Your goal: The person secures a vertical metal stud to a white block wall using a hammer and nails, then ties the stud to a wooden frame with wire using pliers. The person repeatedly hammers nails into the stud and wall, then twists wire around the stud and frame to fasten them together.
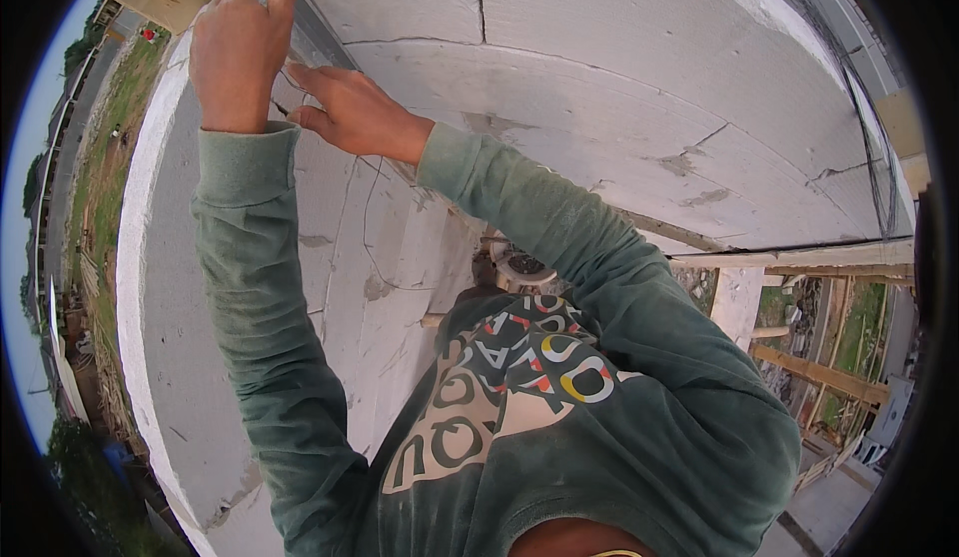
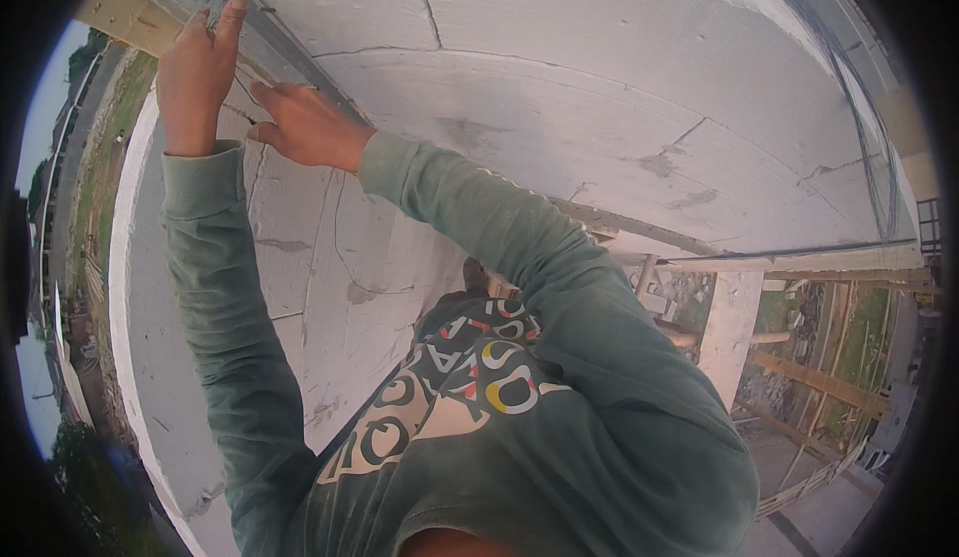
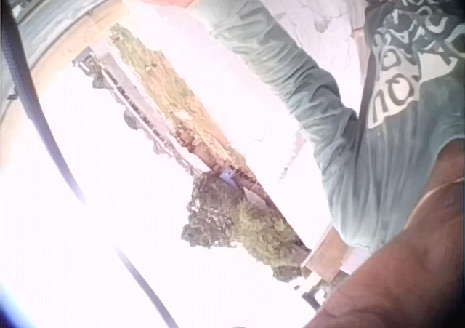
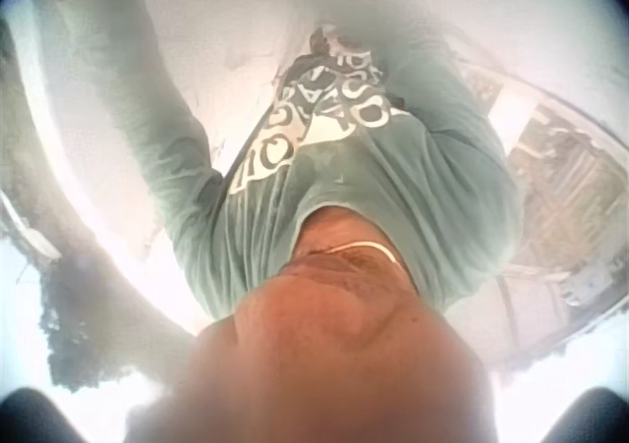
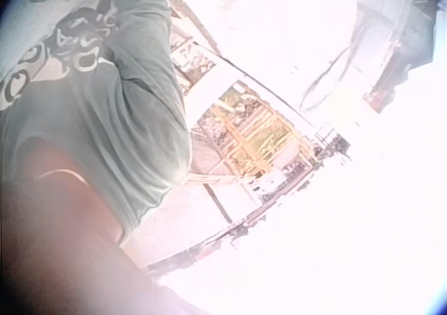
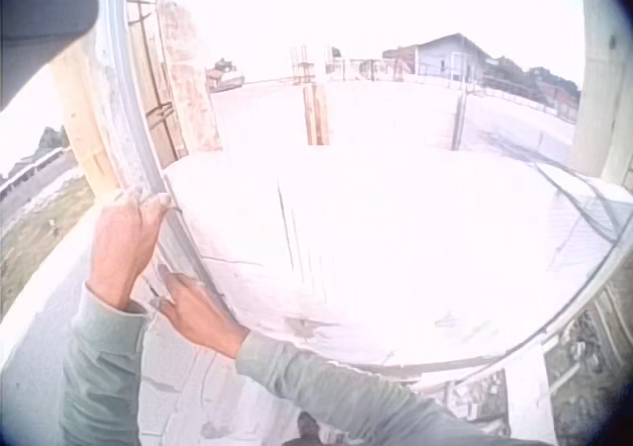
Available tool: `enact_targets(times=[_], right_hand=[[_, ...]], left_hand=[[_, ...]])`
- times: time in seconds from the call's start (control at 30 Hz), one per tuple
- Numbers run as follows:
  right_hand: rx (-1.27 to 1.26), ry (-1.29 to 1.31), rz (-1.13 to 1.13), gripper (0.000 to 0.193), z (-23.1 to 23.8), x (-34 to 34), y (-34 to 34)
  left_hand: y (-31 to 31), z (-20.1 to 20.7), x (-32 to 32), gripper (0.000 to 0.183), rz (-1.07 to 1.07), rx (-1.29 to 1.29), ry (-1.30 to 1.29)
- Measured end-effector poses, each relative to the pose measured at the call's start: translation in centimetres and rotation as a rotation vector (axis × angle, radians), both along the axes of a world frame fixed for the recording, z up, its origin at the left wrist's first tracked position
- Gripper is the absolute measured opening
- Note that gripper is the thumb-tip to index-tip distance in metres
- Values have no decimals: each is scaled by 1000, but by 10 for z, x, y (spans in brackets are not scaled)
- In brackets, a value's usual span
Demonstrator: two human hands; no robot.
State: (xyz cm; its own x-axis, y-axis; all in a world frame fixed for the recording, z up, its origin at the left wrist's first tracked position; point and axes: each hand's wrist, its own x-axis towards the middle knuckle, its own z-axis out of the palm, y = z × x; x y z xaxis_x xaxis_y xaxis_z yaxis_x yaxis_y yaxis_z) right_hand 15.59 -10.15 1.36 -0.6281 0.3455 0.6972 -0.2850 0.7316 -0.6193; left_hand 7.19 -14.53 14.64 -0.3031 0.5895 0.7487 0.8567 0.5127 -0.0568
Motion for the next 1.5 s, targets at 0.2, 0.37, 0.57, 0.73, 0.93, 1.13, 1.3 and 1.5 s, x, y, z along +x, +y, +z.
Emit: enact_targets(times=[0.2,0.37,0.57,0.73,0.93,1.13,1.3,1.5], right_hand=[[-127,-221,-96,41,-62,122,74],[-571,-628,-249,32,-263,228,52],[-855,-953,-161,27,-545,317,-46],[-2269,-517,-702,29,-668,302,-64],[-2297,-143,-762,34,-802,263,-24],[-1993,-381,-998,38,-955,224,1],[-1388,-1072,-967,37,-980,214,13],[-1024,-1375,-858,34,-899,232,-11]], left_hand=[[-121,-80,60,39,-265,356,-314],[-182,-274,154,19,-281,-59,-890],[-264,-416,211,24,4,-617,-1334],[-274,-542,198,34,-81,-753,-1259],[-245,-652,182,62,-249,-899,-1157],[-237,-666,163,71,-284,-1039,-1061],[-244,-682,150,73,-264,-1046,-1005],[-244,-679,145,71,-280,-1036,-1022]])
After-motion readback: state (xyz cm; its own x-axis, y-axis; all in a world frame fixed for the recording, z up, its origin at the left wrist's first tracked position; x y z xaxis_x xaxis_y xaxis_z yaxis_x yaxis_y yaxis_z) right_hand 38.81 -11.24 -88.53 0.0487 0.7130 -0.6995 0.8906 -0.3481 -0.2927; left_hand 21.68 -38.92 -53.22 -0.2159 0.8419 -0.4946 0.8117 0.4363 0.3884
